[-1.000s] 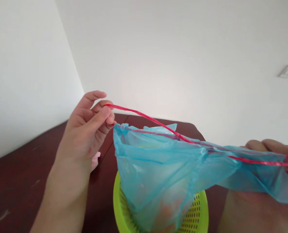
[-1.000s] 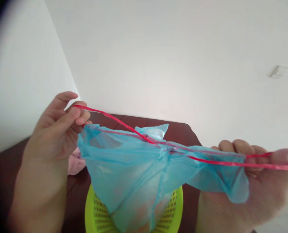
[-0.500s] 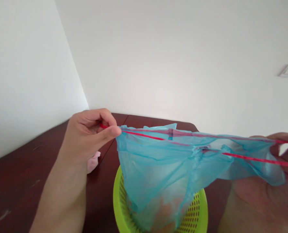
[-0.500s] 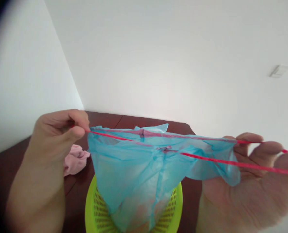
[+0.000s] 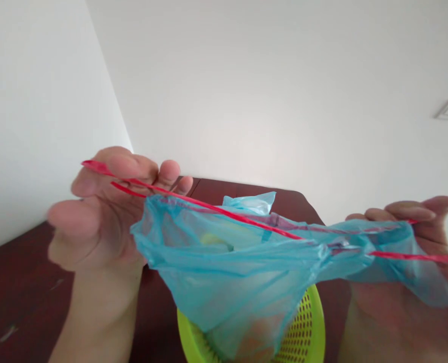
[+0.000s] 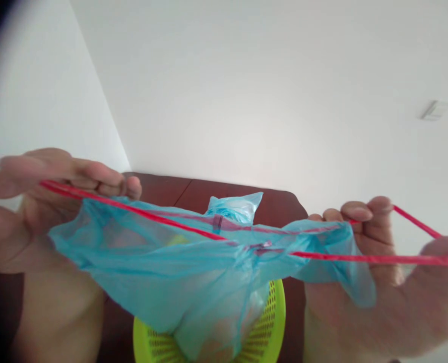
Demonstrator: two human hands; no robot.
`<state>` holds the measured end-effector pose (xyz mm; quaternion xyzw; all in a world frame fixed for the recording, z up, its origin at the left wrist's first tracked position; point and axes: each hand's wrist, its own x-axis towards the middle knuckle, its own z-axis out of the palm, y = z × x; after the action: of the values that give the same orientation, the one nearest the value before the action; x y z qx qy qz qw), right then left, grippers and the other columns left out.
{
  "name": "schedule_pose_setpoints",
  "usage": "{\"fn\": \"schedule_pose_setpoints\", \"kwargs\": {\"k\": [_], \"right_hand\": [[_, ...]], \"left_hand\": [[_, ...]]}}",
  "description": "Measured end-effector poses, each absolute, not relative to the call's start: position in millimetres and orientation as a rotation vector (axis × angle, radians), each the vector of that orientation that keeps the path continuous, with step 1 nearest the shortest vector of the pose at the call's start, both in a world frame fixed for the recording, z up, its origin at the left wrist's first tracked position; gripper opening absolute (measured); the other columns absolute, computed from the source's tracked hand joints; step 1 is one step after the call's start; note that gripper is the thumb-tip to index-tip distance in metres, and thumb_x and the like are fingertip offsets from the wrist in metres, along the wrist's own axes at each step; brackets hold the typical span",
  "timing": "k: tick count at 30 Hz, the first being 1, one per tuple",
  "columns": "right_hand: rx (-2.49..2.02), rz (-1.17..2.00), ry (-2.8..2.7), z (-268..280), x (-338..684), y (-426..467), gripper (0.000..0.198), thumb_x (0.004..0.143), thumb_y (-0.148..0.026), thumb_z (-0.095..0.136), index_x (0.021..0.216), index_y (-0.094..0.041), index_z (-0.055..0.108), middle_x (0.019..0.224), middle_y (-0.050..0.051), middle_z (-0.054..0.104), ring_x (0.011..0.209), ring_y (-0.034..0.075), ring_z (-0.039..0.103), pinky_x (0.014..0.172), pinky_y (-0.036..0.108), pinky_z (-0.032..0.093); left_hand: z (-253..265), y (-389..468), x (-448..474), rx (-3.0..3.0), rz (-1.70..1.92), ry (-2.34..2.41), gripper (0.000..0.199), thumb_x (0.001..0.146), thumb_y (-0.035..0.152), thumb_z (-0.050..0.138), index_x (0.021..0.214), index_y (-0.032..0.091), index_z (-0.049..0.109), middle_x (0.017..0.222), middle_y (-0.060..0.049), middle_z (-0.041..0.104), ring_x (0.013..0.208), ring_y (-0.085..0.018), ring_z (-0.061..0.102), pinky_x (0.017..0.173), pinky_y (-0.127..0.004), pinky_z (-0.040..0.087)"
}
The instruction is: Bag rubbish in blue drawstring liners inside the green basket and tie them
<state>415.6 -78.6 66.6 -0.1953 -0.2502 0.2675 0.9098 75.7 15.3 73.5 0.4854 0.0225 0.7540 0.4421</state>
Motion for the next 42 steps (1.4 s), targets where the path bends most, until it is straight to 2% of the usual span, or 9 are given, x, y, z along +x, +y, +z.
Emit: {"fn": "schedule_pose_setpoints", "kwargs": {"k": [5,10,17,21,24,29,35,38,42], "right_hand": [[-0.517,0.579,-0.676,75.5,394.5,-72.3,0.078,0.079,-0.093,0.081,0.117,-0.025,0.087,0.087,0.001,0.057,0.069,0.021,0.054,0.056,0.041,0.049],[-0.659,0.777,-0.909,86.2,381.3,-99.3,0.065,0.094,-0.089,0.082,0.132,-0.037,0.085,0.07,-0.005,0.046,0.059,0.02,0.044,0.055,0.038,0.047],[-0.618,0.954,-1.062,69.4,364.6,-119.0,0.093,0.099,-0.105,0.056,0.164,-0.039,0.07,0.074,0.001,0.066,0.052,0.022,0.054,0.048,0.037,0.051],[-0.707,0.767,-1.214,59.2,351.0,-115.4,0.078,0.101,-0.06,0.089,0.17,-0.042,0.059,0.077,-0.004,0.069,0.051,0.018,0.057,0.043,0.028,0.047],[-0.845,0.62,-1.371,56.3,346.1,-111.5,0.072,0.105,-0.036,0.088,0.17,-0.043,0.058,0.093,0.001,0.08,0.068,0.022,0.075,0.058,0.033,0.065],[-0.864,0.746,-1.556,49.2,347.9,-111.3,0.068,0.114,-0.032,0.076,0.177,-0.043,0.052,0.106,0.003,0.085,0.083,0.022,0.083,0.071,0.033,0.073],[-0.944,0.623,-1.805,36.9,356.3,-115.7,0.083,0.11,-0.026,0.075,0.184,-0.048,0.047,0.133,0.007,0.087,0.093,0.026,0.085,0.076,0.038,0.077],[-0.941,0.422,-1.899,36.8,357.2,-114.9,0.087,0.107,-0.028,0.077,0.184,-0.055,0.048,0.149,0.007,0.083,0.111,0.032,0.087,0.076,0.041,0.078],[-0.951,0.389,-1.882,38.5,356.4,-114.7,0.076,0.109,-0.03,0.076,0.179,-0.052,0.057,0.125,0.005,0.088,0.093,0.027,0.084,0.065,0.036,0.073]], "left_hand": [[93.4,17.1,89.7,1.237,1.814,0.258,0.053,0.098,0.069,0.091,0.147,0.057,0.076,0.113,0.001,0.078,0.129,-0.035,0.08,0.097,-0.049,0.076],[115.5,2.8,104.0,1.388,1.623,0.31,0.067,0.098,0.068,0.091,0.159,0.049,0.07,0.107,-0.002,0.077,0.105,-0.029,0.081,0.087,-0.042,0.074],[84.6,-33.5,104.9,1.579,1.221,0.284,0.072,0.107,0.054,0.087,0.172,0.037,0.059,0.086,0.0,0.067,0.065,-0.014,0.058,0.058,-0.026,0.054],[76.8,-36.6,111.1,1.651,0.816,0.335,0.093,0.109,0.042,0.088,0.185,0.04,0.035,0.092,0.004,0.064,0.064,-0.01,0.053,0.059,-0.023,0.048],[72.9,-35.9,120.0,1.732,0.687,0.367,0.106,0.104,0.04,0.094,0.187,0.042,0.028,0.098,0.003,0.067,0.072,-0.013,0.06,0.065,-0.024,0.051],[67.7,-32.3,129.8,1.842,0.662,0.405,0.09,0.107,0.046,0.09,0.182,0.035,0.041,0.1,0.001,0.069,0.083,-0.017,0.064,0.071,-0.026,0.056],[67.6,-27.4,135.2,1.948,0.823,0.382,0.055,0.109,0.052,0.086,0.157,0.03,0.07,0.135,-0.008,0.08,0.12,-0.026,0.075,0.109,-0.04,0.063],[66.7,-26.7,137.6,1.968,0.791,0.367,0.03,0.115,0.051,0.077,0.132,0.026,0.081,0.122,-0.007,0.082,0.111,-0.026,0.076,0.1,-0.038,0.064],[67.5,-24.8,139.2,1.953,0.751,0.428,0.042,0.123,0.054,0.062,0.105,0.022,0.081,0.097,-0.004,0.078,0.086,-0.019,0.069,0.079,-0.032,0.057]]}}
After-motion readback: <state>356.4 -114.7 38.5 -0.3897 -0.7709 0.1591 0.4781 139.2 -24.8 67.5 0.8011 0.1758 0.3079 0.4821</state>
